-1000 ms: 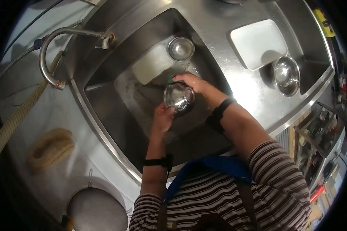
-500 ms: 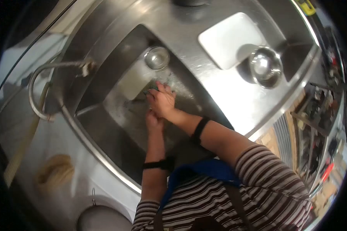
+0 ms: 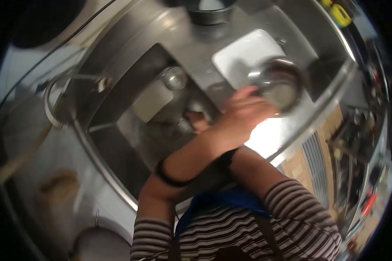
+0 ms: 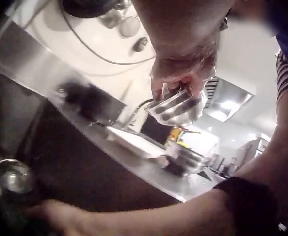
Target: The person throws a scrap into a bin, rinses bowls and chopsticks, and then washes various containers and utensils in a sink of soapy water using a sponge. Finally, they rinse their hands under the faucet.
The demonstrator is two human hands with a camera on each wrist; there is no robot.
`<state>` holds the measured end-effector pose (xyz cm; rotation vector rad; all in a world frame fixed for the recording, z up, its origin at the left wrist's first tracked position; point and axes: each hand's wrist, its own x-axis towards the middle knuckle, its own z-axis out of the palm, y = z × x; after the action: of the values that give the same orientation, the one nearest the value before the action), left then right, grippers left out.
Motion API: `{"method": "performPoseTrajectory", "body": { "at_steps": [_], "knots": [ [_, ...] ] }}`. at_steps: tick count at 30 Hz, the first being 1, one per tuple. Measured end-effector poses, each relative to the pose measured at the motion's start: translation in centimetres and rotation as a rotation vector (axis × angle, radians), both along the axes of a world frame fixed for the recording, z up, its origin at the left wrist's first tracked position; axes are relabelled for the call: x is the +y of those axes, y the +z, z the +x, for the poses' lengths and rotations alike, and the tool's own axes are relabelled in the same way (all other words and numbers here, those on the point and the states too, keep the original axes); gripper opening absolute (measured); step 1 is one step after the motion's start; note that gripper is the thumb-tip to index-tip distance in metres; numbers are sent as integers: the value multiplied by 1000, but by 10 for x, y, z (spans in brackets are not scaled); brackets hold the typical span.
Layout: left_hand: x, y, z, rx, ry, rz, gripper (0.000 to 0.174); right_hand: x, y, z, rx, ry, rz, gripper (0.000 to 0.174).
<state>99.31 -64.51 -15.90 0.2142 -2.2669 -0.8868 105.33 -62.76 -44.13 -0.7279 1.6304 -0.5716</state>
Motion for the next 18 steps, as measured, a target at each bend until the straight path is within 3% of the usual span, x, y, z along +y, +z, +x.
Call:
{"method": "performPoseTrajectory", "body": {
  "at_steps": [1,3,4,6,7,9,10,11,12,13,15,18],
  "knots": [
    [5,0,-21,-5,-34,-40,21,-1,2,2,-56,-3,-46,28],
    [9,10,-48,-209,-104,-141,22,-4,46,-8,-361,-296,151,29],
    [8,3,-54,-172,-29,-190,23,-9,82,-15,-496,-443,306,30],
    [7,-16,-61,-84,96,-285,24,-13,101,-19,-435,-489,383,29],
    [3,-29,-57,101,206,-303,22,-12,102,-23,-401,-521,422,29],
    [-20,-56,-19,220,375,-207,15,17,4,-11,-420,-569,24,34],
    [-40,-78,9,196,469,-127,8,13,-9,-1,-456,-750,-2,31],
    [-48,-114,32,233,732,41,12,8,-21,8,-485,-927,-43,29],
    [-64,-132,69,26,837,-6,15,-9,69,-19,-504,-783,407,28],
    [-74,-168,103,-133,942,135,22,-14,97,-20,-500,-878,419,29],
    [-81,-227,148,-555,1031,122,29,-15,102,-13,-481,-978,396,29],
    [-91,-263,165,-874,875,-74,32,-11,75,-5,-447,-992,314,28]
  ]
}}
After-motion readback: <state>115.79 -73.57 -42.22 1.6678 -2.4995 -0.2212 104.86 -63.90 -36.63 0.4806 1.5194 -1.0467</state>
